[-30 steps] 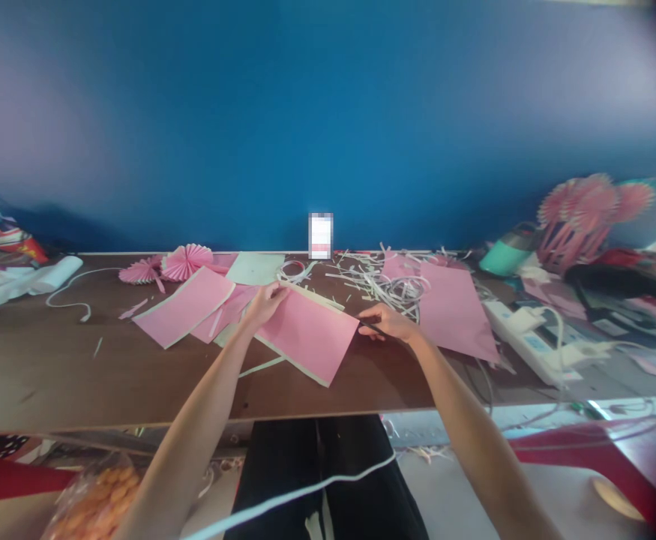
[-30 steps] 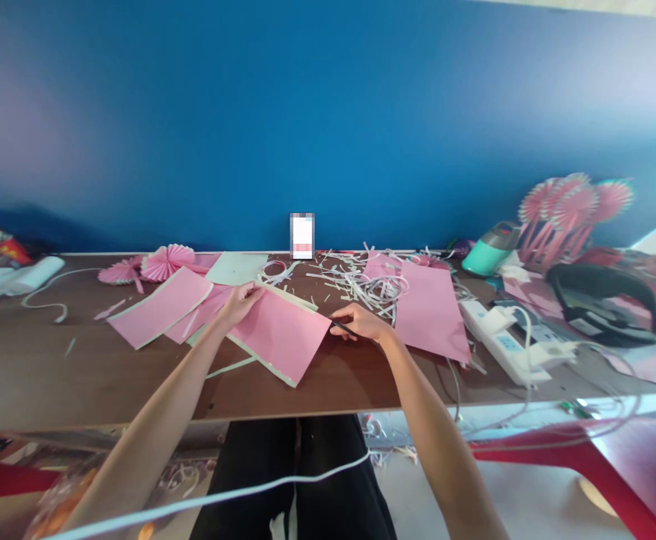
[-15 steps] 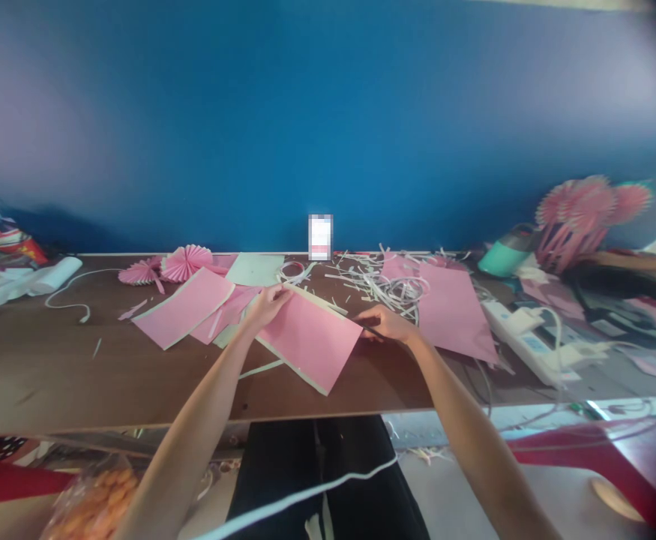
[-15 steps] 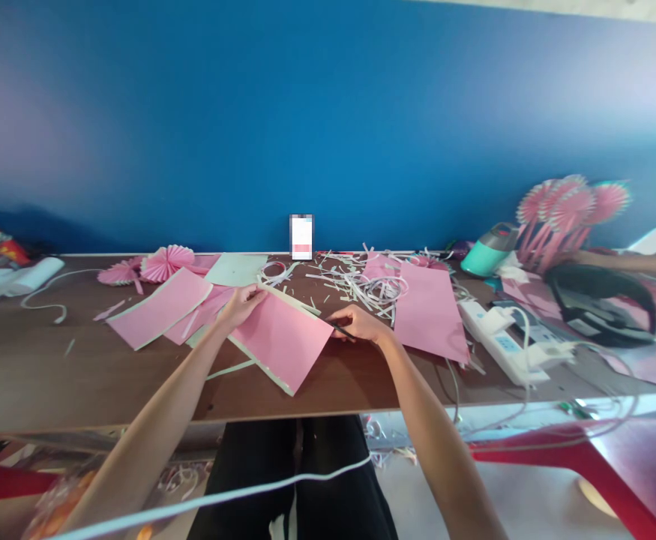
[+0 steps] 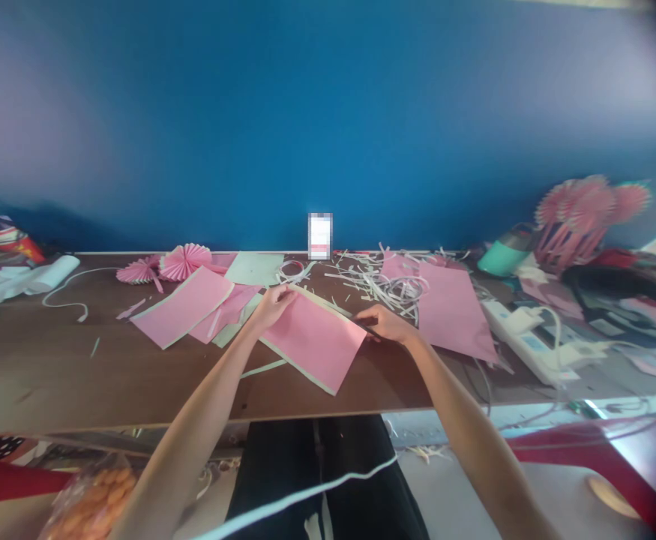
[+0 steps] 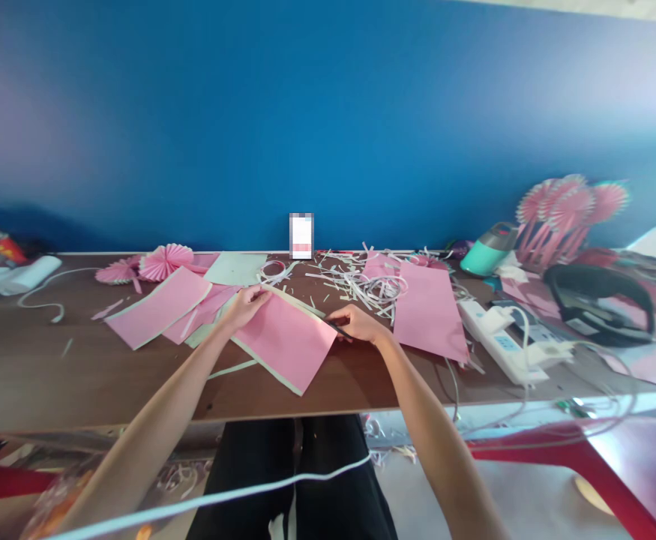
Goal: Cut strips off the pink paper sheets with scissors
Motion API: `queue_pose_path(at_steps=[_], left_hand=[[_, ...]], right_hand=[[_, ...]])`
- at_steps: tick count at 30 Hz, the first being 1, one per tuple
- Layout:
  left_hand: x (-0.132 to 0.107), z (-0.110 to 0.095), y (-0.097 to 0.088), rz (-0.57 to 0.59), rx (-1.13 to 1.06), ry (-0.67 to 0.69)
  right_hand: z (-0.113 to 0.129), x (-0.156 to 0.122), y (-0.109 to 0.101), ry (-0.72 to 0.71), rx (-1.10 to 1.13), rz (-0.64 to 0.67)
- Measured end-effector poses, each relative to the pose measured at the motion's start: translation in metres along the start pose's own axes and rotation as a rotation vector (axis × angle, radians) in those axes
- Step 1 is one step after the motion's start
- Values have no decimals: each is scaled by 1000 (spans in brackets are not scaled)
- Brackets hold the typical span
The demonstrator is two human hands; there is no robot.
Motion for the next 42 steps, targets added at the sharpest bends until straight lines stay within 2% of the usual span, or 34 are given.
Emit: queue_pose_path(at_steps=[12,22,34,42], left_hand=[[-3,-3,0,29,34,-16],[-8,-10,14,85,71,36],[-8,-6,18,86,57,29],[-10,-5,20,132,7,-21]], right_hand=[[-9,3,-2,-2,-19,-12],[0,6,-2,-96,-26,-33],[-5,7,-1,-120,-15,-22],[-6,8,-3,-121,-42,-40]])
Point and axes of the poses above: each hand's wrist, its own x-axis towards the middle knuckle, its own y-axis out of the palm, z = x × y, the point moved 8 cm from there along x, towards the middle knuckle, and after that the axes turned 12 degrees about -z, right-handed, at the moved point
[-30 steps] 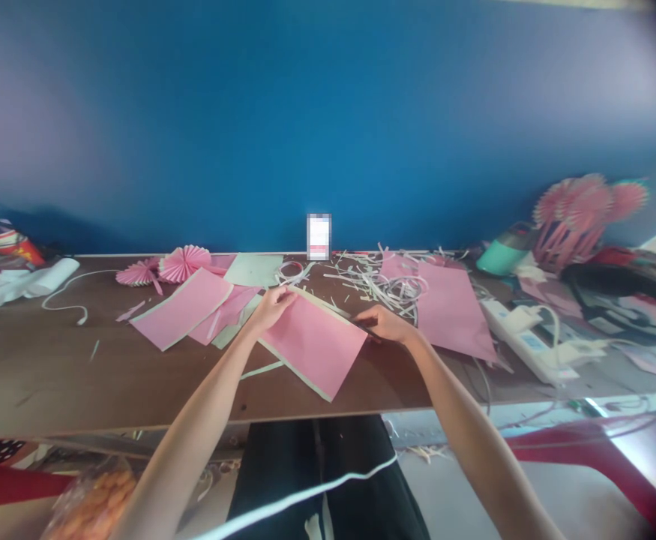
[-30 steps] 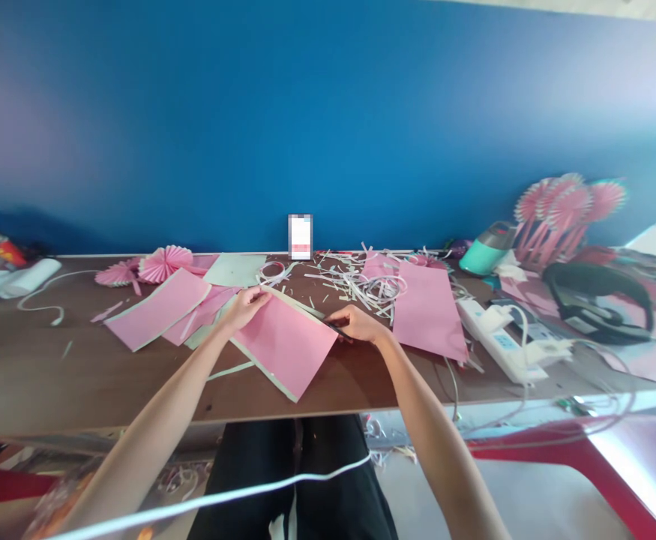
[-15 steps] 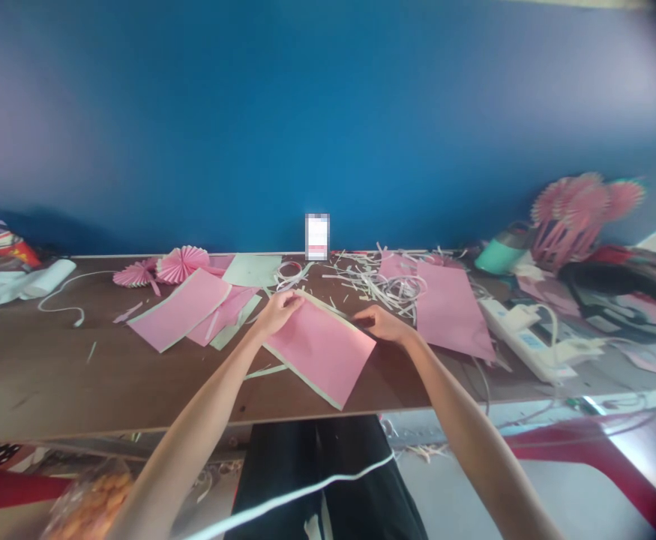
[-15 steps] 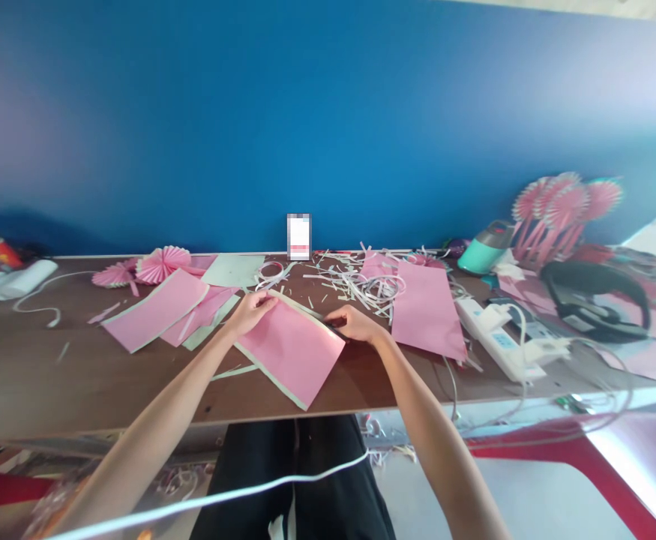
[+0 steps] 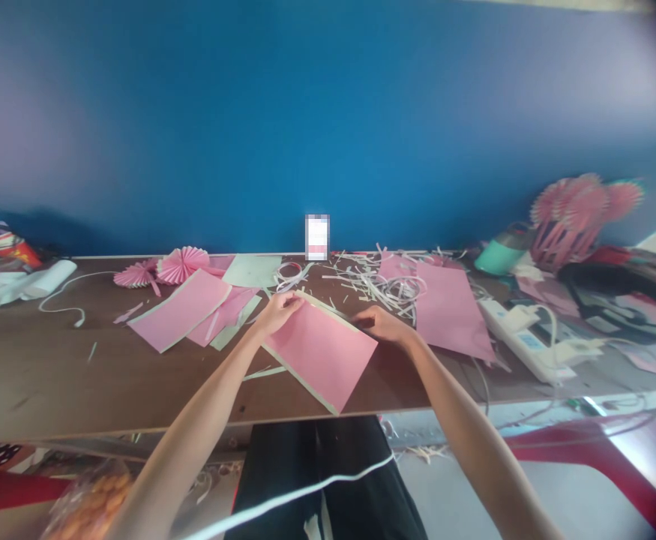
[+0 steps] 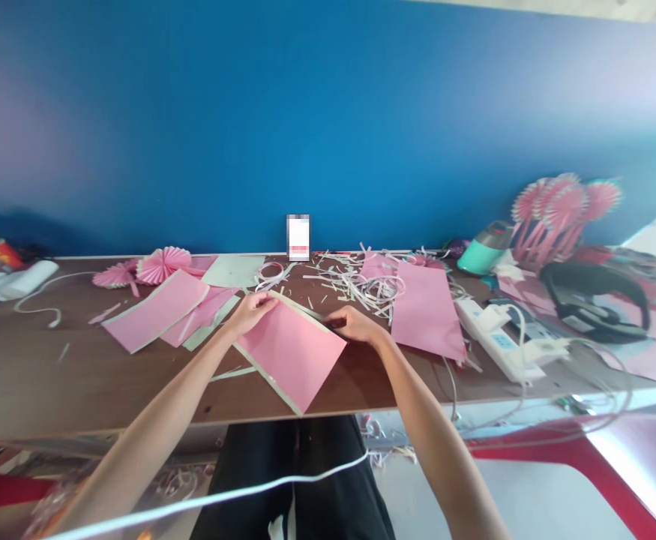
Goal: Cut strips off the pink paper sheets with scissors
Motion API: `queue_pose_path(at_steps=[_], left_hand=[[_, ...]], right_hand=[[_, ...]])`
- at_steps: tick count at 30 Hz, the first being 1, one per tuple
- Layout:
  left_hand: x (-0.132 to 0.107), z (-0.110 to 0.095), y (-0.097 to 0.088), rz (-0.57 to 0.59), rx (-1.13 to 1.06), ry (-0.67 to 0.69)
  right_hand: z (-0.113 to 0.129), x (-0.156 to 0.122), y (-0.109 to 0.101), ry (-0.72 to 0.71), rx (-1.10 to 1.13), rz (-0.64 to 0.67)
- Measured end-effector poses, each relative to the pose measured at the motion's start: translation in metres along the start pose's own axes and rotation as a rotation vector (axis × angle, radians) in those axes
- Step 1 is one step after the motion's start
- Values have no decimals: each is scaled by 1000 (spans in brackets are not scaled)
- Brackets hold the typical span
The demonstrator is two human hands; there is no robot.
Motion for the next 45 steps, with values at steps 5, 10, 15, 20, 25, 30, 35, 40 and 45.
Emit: queue_pose_path(at_steps=[5,10,15,20,25,30,35,40,45], left_hand=[[-5,-6,10,53,-1,-4],[-8,-9,15,49,-35,-18],[-6,-6,16,51,-32,-16],[-6,-5,16,48,-9,-15],[-7,-7,16,54,-27,-28],[-9,-8,21,87,-38,-16],[-9,-4,28,115,-48,-16],[-9,-2,29,101,-52,-18],[-10,-2,29,120,-66,-34]], right_hand=[[10,0,4,-46,26,23],[8,-1,6,3,66,24],[6,-2,7,21,92,35],[4,-1,5,2,59,29],[3,-1,4,13,46,24],[10,0,6,-35,36,20],[8,2,9,-30,38,21],[1,3,10,7,50,9],[4,2,9,11,19,12]])
Point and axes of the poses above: each hand's wrist, its own x-axis towards the middle knuckle, its own y-axis out of the palm, z = x × y, the point moved 8 cm from there along x, towards the middle knuckle, and after that the axes turned 12 degrees about -z, right-handed, at the moved point
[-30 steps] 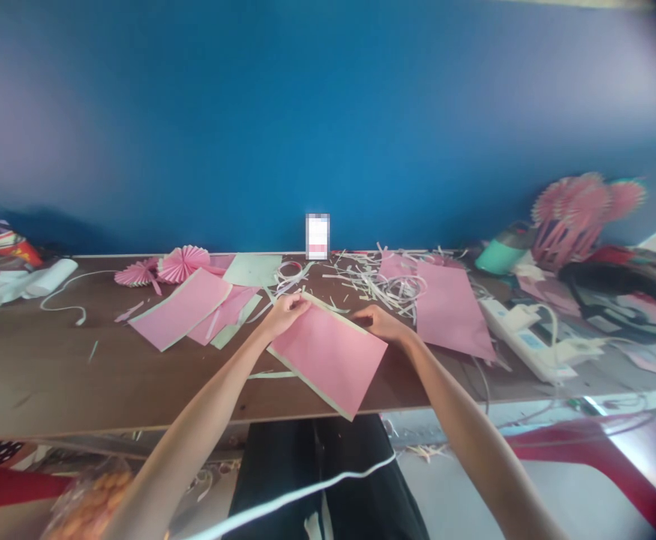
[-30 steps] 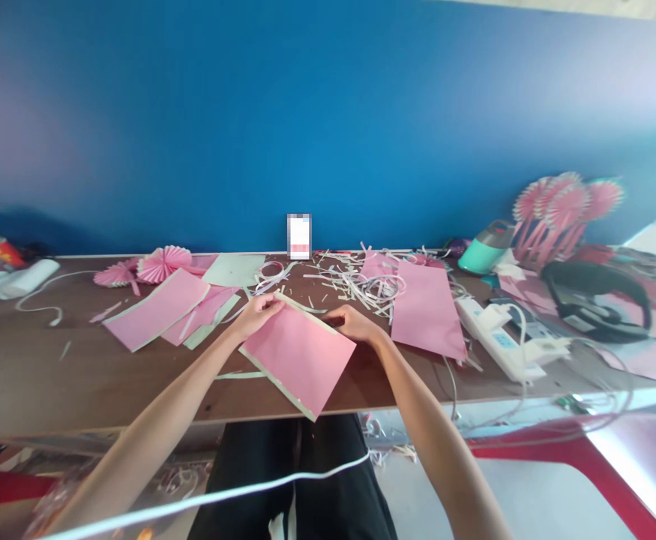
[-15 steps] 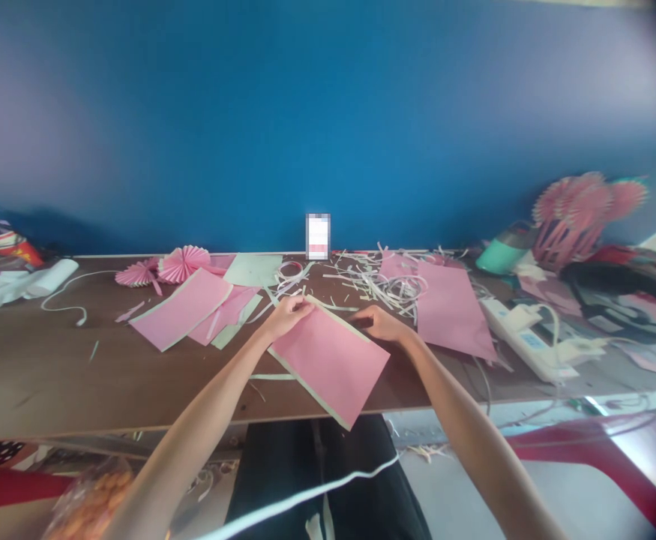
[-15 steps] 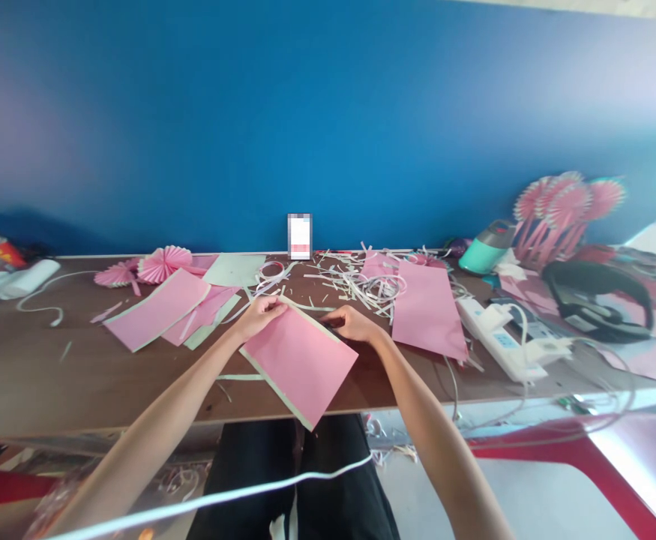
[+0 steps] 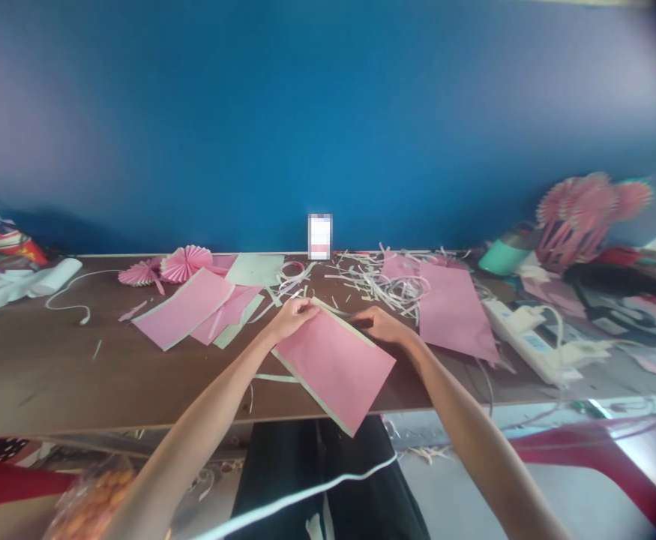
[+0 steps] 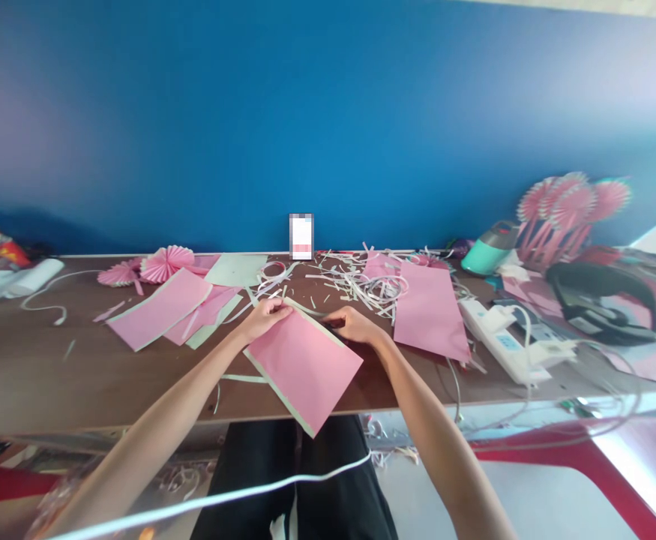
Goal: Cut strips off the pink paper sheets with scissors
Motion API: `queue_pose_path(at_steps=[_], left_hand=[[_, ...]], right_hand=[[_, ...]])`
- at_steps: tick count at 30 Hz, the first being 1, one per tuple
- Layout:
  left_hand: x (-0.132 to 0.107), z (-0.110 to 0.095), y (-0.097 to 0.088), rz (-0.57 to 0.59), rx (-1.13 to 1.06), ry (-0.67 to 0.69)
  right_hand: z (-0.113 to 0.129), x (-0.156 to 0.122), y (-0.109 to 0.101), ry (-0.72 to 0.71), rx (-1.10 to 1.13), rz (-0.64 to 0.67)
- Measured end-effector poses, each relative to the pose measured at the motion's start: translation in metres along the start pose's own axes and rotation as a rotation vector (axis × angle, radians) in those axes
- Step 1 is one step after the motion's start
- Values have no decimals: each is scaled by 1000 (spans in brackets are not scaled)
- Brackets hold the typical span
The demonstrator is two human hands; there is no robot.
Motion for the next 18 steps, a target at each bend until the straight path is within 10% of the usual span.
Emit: queue_pose_path(at_steps=[18], left_hand=[[-2,3,12,68,-11,-5]], right_hand=[[1,1,5,34,-21,-14]])
Point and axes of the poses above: each hand's wrist, its own x-axis towards the middle knuckle, its own y-axis out of the palm, z = x × y, the point moved 8 cm from there along x, towards the middle knuckle, and after that the axes turned 12 degrees about -z, right-handed, at the moved point
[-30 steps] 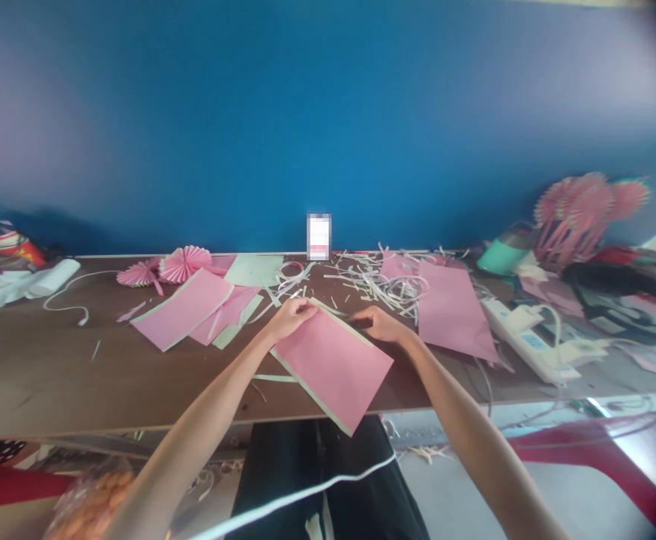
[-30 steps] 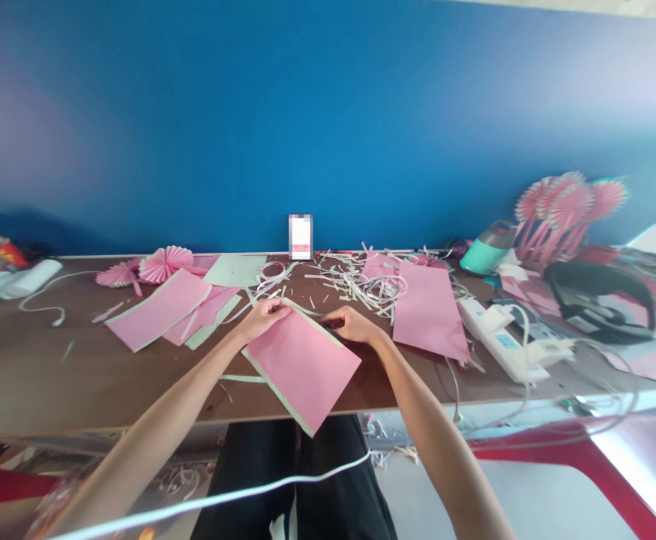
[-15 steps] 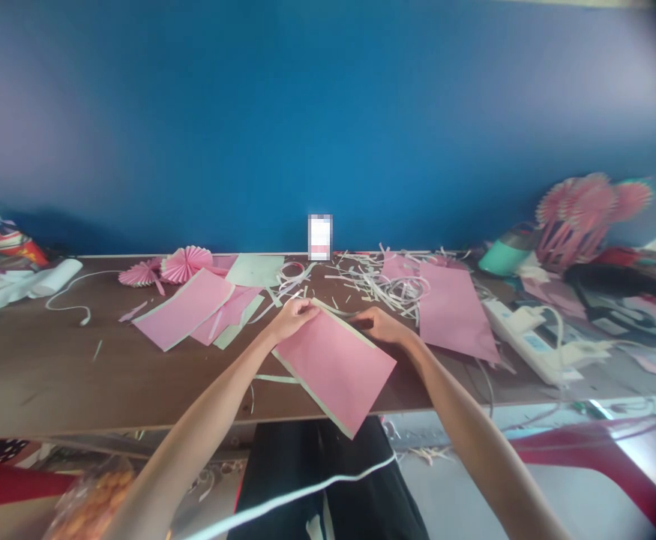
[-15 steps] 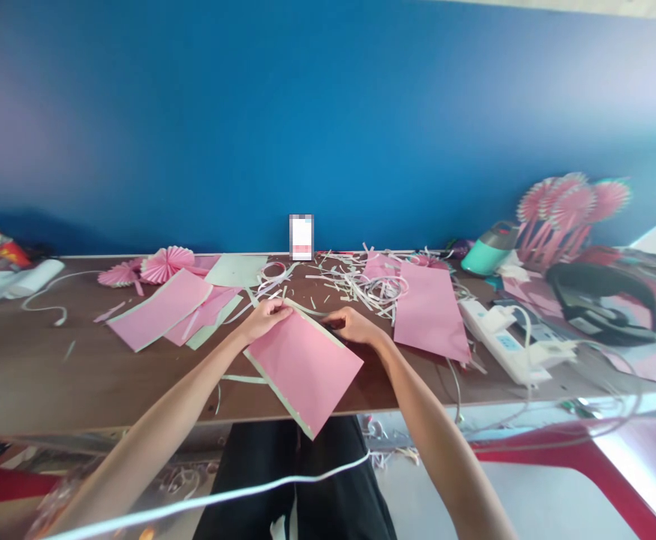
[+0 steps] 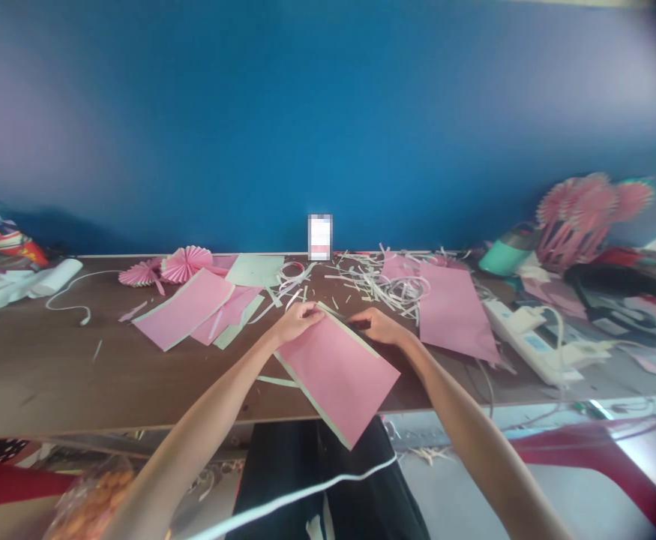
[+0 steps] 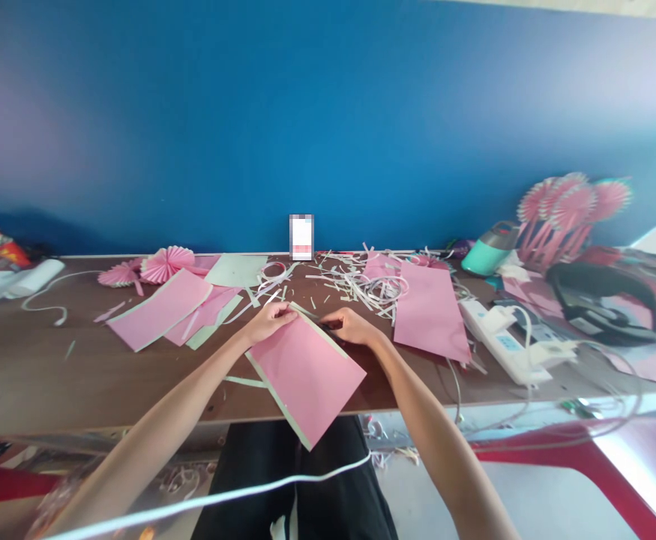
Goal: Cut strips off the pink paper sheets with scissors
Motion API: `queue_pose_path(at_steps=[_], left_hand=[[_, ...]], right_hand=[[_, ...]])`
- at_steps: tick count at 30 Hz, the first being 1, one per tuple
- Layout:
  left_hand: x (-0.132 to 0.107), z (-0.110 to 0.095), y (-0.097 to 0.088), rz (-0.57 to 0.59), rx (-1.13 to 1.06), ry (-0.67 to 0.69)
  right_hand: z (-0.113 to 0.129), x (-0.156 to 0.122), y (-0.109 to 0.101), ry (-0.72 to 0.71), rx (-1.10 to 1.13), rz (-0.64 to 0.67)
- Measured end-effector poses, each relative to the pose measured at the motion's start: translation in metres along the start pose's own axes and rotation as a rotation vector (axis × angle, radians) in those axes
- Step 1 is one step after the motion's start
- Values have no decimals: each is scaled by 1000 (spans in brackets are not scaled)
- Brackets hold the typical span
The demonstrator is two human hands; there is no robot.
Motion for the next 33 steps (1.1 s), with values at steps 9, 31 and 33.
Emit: queue_pose_path(at_steps=[9,31,33], left_hand=[[2,0,7,10,-18,10],[5,-16,-53,-345,37,110],[7,-6,-57,-388,-58,63]], right_hand=[[-3,2,0,-17,-3,-30],[-2,-1,-36,-41,320,-267],[-4,-2,-35,-33,460,-244]])
Point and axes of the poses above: each hand's wrist, its own x-axis towards the middle knuckle, its own y-axis out of the palm, z = x × y, the point moved 8 cm from there along x, towards the middle knuckle, and after that the axes turned 12 degrees about -z, right-handed, at the moved point
